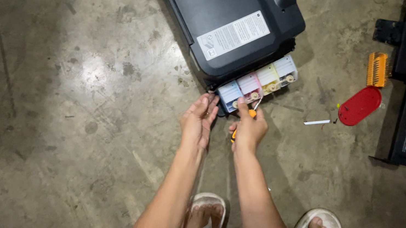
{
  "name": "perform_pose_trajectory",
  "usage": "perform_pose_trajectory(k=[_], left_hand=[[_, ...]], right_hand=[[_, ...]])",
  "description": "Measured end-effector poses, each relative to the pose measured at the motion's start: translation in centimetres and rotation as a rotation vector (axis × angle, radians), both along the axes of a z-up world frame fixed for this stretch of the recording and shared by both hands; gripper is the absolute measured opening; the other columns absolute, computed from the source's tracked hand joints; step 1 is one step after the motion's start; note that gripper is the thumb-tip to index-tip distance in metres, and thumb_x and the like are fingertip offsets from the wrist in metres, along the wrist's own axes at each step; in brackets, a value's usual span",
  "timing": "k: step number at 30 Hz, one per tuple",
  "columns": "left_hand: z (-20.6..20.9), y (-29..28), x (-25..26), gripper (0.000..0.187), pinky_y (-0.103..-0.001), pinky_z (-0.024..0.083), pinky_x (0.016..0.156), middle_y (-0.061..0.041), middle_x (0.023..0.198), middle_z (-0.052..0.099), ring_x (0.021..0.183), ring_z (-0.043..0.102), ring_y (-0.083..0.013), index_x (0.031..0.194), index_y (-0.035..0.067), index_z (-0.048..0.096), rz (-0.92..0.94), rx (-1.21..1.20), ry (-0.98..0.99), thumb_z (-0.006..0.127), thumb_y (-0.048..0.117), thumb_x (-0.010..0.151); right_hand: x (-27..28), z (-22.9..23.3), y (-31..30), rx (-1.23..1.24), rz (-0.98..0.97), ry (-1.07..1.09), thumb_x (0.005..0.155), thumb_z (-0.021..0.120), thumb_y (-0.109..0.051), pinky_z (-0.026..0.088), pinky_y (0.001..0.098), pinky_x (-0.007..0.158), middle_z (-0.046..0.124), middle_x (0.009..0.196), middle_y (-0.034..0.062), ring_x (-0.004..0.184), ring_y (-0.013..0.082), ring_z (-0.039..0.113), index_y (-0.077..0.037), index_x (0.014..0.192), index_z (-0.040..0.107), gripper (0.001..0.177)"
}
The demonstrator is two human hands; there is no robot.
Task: The person uses a screwdriver to remove screws from the back and side of an Epson printer, then pulls out the ink tank assembly. They continue to unscrew fasteners on the ink tank unit while it is partially removed from the printer body.
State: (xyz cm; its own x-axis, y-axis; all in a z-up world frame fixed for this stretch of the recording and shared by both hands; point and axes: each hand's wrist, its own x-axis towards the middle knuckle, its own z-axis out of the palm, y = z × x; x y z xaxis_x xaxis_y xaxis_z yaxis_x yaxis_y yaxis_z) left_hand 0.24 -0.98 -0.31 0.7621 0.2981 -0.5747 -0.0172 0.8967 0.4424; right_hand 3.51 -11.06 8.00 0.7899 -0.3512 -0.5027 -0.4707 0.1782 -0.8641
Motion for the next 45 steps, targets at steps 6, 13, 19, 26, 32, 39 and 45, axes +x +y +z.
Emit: perform_pose_trajectory(k=[6,13,19,26,32,39,45], left_hand=[[0.5,-1.3,0.2,0.029,-0.042,0.051,0.103,-0.011,0.130,0.068,0.129,0.062,-0.0247,0.121,0.000,0.067,0.038,0.036,0.081,0.067,0.015,0.096],[0.8,-1.2,0.2,0.033,-0.044,0.042,0.110,-0.008,0.140,0.064,0.136,0.057,-0.0229,0.127,0.001,0.060,0.057,-0.032,0.023,0.061,0.018,0.099],[-0.3,-1.1,0.3,0.030,-0.042,0.041,0.112,-0.013,0.139,0.064,0.135,0.058,-0.0263,0.125,0.001,0.061,0.101,-0.034,0.043,0.058,0.016,0.099],[0.4,-0.8,0.8,0.023,-0.041,0.045,0.110,-0.014,0.135,0.066,0.130,0.062,-0.0279,0.120,0.003,0.061,0.180,-0.093,0.039,0.059,0.014,0.100],[2.6,-1.5,0.6,0.024,-0.042,0.050,0.102,-0.011,0.129,0.069,0.123,0.066,-0.0258,0.119,0.002,0.064,0.132,0.122,0.167,0.060,0.015,0.100],[2.2,-2.8,0.7,0.024,-0.041,0.050,0.102,-0.011,0.126,0.070,0.124,0.064,-0.0241,0.118,0.000,0.066,0.158,0.081,0.114,0.060,0.015,0.100],[1.4,-2.7,1.5,0.031,-0.043,0.048,0.107,-0.016,0.127,0.068,0.124,0.063,-0.0272,0.126,-0.003,0.060,0.240,0.024,0.037,0.060,0.016,0.101]], right_hand=[[-0.1,0.0,0.6,-0.079,-0.028,-0.022,0.081,0.084,-0.020,0.036,0.0275,0.034,0.063,0.068,0.0045,0.037,0.0104,0.048,-0.002,0.114,0.067,0.041],[-0.2,0.4,0.1,-0.092,0.027,-0.022,0.080,0.086,-0.020,0.035,0.0276,0.034,0.064,0.069,0.0042,0.038,0.0102,0.049,0.000,0.115,0.065,0.046],[-0.4,0.1,0.0,-0.080,0.015,-0.007,0.078,0.086,-0.021,0.034,0.0273,0.034,0.064,0.068,0.0035,0.037,0.0102,0.048,-0.002,0.118,0.063,0.050],[-0.3,0.2,-0.1,-0.134,0.031,-0.011,0.080,0.086,-0.022,0.036,0.0281,0.034,0.064,0.069,0.0063,0.037,0.0103,0.047,0.001,0.119,0.063,0.051],[-0.7,0.3,0.1,-0.211,0.031,-0.133,0.081,0.084,-0.021,0.038,0.0269,0.033,0.069,0.078,0.0062,0.039,0.0087,0.049,0.002,0.125,0.058,0.056],[-0.4,0.2,-0.3,-0.090,0.086,-0.116,0.086,0.080,-0.020,0.036,0.0262,0.033,0.068,0.082,0.0063,0.039,0.0089,0.048,0.003,0.128,0.060,0.052],[-0.6,0.3,-0.7,-0.065,0.087,-0.088,0.086,0.081,-0.020,0.037,0.0252,0.034,0.069,0.085,0.0053,0.039,0.0080,0.046,0.001,0.131,0.061,0.054]])
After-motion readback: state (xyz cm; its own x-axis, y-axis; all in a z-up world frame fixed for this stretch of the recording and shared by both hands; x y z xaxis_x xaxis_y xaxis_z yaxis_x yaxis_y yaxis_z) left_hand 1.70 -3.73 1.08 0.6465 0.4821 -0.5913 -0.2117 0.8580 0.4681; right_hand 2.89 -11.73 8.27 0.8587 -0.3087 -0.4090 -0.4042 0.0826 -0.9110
